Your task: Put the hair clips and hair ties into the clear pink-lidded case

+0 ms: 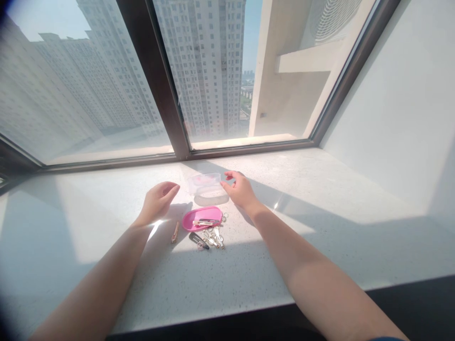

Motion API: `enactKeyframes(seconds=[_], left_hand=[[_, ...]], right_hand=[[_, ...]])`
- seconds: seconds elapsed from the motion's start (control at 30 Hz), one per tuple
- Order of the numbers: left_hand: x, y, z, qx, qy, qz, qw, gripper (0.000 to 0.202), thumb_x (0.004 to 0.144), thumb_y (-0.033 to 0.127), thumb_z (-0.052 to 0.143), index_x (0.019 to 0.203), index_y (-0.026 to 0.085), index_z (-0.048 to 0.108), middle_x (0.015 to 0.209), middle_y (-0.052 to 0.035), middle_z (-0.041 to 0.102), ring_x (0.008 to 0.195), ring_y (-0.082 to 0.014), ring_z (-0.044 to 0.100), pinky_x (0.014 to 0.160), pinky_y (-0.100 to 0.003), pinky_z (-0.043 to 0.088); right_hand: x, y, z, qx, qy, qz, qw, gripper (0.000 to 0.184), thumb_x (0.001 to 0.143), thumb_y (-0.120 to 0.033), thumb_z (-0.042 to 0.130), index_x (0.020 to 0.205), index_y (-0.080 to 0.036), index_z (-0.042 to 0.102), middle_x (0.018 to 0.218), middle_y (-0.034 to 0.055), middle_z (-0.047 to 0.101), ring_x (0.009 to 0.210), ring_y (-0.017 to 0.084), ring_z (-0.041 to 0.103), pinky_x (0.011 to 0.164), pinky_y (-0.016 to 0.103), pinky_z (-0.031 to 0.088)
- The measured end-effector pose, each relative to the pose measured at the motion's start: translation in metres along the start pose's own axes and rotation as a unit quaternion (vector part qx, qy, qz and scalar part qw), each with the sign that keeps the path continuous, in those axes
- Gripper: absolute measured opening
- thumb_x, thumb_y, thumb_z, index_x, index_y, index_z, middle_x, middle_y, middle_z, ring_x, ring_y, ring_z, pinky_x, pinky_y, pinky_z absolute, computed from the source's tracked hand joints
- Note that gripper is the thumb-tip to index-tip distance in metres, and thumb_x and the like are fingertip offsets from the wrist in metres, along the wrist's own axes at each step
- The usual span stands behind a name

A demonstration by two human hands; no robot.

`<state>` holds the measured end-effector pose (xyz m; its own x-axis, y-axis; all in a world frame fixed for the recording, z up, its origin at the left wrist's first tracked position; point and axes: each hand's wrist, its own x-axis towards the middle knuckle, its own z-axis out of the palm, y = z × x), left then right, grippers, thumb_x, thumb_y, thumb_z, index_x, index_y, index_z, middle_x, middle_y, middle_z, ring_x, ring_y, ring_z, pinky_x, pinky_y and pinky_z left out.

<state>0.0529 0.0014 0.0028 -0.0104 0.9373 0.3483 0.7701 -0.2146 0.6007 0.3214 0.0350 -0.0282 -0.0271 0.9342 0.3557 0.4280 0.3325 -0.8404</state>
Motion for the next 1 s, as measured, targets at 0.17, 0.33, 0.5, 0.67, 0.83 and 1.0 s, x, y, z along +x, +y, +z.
enactKeyframes(seconds=[0.17,0.33,0.5,0.67,0.83,1.0], left_hand=[[-0.012,0.023,-0.009,0.024,-0.134,0.146,0.980,0.022,0.088,0.035,0.056,0.076,0.018,0.065,0.070,-0.0023,0.062,0.064,-0.0152,0.054,0.059,-0.027,0.041],[-0.035,0.050,0.008,0.029,-0.284,0.246,0.926,0.009,0.084,0.027,0.063,0.082,0.021,0.070,0.079,-0.0014,0.063,0.067,-0.0141,0.055,0.060,-0.025,0.041],[-0.052,0.063,0.028,-0.035,-0.367,0.328,0.869,0.016,0.084,0.018,0.063,0.096,0.024,0.071,0.095,-0.0042,0.063,0.085,-0.0174,0.059,0.071,-0.026,0.045],[-0.058,0.068,0.034,-0.018,-0.379,0.361,0.851,0.013,0.088,0.019,0.057,0.091,0.023,0.069,0.092,-0.0028,0.062,0.085,-0.0163,0.057,0.073,-0.026,0.044],[-0.060,0.073,0.033,0.010,-0.375,0.376,0.847,0.014,0.088,0.019,0.054,0.089,0.023,0.068,0.093,-0.0022,0.062,0.085,-0.0164,0.057,0.074,-0.025,0.044],[-0.062,0.076,0.033,0.015,-0.358,0.400,0.843,0.012,0.085,0.014,0.055,0.089,0.020,0.065,0.100,-0.0042,0.064,0.088,-0.0177,0.059,0.076,-0.027,0.046]], right_hand=[[-0.006,-0.014,-0.004,0.021,0.007,-0.034,0.999,0.021,0.080,-0.031,0.061,0.096,-0.016,0.062,0.085,0.0028,0.063,0.055,0.011,0.048,0.055,0.026,0.041],[-0.009,-0.016,-0.001,0.008,-0.007,-0.055,0.998,0.016,0.080,-0.029,0.060,0.088,-0.016,0.063,0.076,0.0014,0.061,0.055,0.011,0.046,0.056,0.026,0.039],[-0.008,-0.014,0.001,0.000,-0.011,-0.054,0.999,0.014,0.080,-0.028,0.059,0.087,-0.017,0.063,0.075,0.0014,0.062,0.056,0.011,0.046,0.056,0.025,0.038],[-0.009,-0.014,0.002,0.001,-0.016,-0.051,0.999,0.016,0.080,-0.028,0.058,0.089,-0.017,0.064,0.078,0.0026,0.063,0.057,0.012,0.047,0.054,0.026,0.038],[-0.009,-0.014,0.002,0.005,-0.018,-0.045,0.999,0.016,0.080,-0.028,0.058,0.089,-0.017,0.064,0.077,0.0021,0.063,0.055,0.012,0.047,0.054,0.025,0.038],[-0.009,-0.013,0.003,0.010,-0.020,-0.041,0.999,0.015,0.081,-0.028,0.058,0.089,-0.017,0.064,0.076,0.0013,0.062,0.055,0.011,0.046,0.054,0.025,0.037]])
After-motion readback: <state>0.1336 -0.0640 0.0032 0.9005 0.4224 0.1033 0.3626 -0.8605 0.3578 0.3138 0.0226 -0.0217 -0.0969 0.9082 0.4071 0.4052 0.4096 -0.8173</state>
